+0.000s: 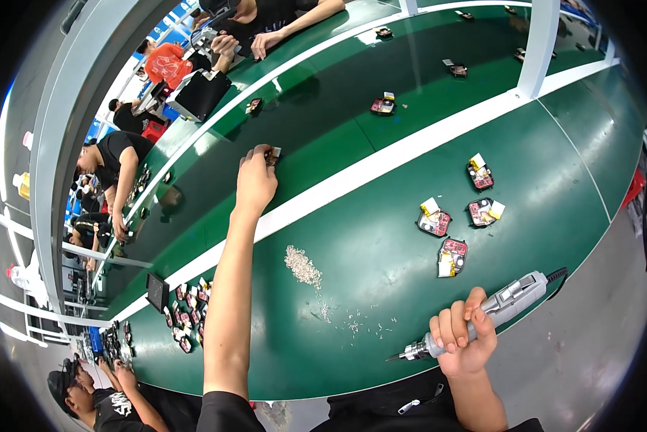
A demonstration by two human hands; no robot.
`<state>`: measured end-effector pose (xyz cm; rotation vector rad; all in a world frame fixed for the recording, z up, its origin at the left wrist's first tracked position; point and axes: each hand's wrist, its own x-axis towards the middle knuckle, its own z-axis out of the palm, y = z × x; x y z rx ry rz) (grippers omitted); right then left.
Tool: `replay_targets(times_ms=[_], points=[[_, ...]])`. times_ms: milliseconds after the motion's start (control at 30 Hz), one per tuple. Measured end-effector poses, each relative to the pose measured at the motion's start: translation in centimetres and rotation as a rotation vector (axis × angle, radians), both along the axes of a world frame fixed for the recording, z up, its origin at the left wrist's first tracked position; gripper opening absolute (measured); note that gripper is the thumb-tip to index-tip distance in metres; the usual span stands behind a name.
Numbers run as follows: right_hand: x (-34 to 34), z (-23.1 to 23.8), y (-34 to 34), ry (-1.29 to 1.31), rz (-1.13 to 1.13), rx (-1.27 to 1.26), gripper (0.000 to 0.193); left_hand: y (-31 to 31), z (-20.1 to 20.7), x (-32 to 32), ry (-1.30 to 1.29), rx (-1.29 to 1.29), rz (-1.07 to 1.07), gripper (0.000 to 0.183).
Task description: Assembling small electronic components using an electric screwdriver on a factory production line.
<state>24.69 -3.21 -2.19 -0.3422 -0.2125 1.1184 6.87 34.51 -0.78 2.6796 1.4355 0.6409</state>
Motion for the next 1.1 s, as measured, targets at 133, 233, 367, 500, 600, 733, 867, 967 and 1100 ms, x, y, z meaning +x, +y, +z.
replay_targets(times_ms=[133, 233, 367, 500, 600, 733, 867, 967, 1100], points=[[-0.1, 0.0, 0.5, -0.002, 0.02, 0.003, 0.012, 0.9, -0.4, -2.4, -0.049, 0.111, -0.131, 0.049], [0.0, 0.2, 0.5, -0.008, 0.011, -0.03, 0.013, -0.3, 0.0, -1.7, -0.067, 0.007, 0.151, 0.049], [0.0, 0.3, 0.4, -0.026, -0.018, -0.037, 0.013, -0.7, 1.0, 0.1, -0.002, -0.065, 0.186, 0.05], [-0.5, 0.4, -0.3, -0.028, -0.02, -0.032, 0.013, 0.6, 0.5, -0.9, 0.026, -0.011, 0.125, 0.039], [-0.7, 0.6, -0.4, -0.031, -0.014, -0.041, 0.013, 1.3, 0.5, -2.7, 0.015, 0.003, 0.012, 0.036], [-0.5, 0.6, 0.1, -0.028, -0.025, -0.037, 0.015, -1.0, 1.7, -4.3, -0.067, -0.041, -0.133, 0.037], [0.2, 0.3, -0.4, -0.014, -0.06, 0.007, 0.017, -14.2, 3.8, -4.4, -0.192, -0.132, -0.323, 0.041], [-0.6, 0.1, -0.5, -0.013, 0.013, 0.088, 0.017, -24.6, 4.5, -7.5, -0.153, -0.234, -0.409, 0.052], [-4.0, 1.7, -0.2, -0.107, 0.189, 0.118, 0.017, -31.4, 3.5, -9.3, -0.119, -0.326, -0.315, 0.053]])
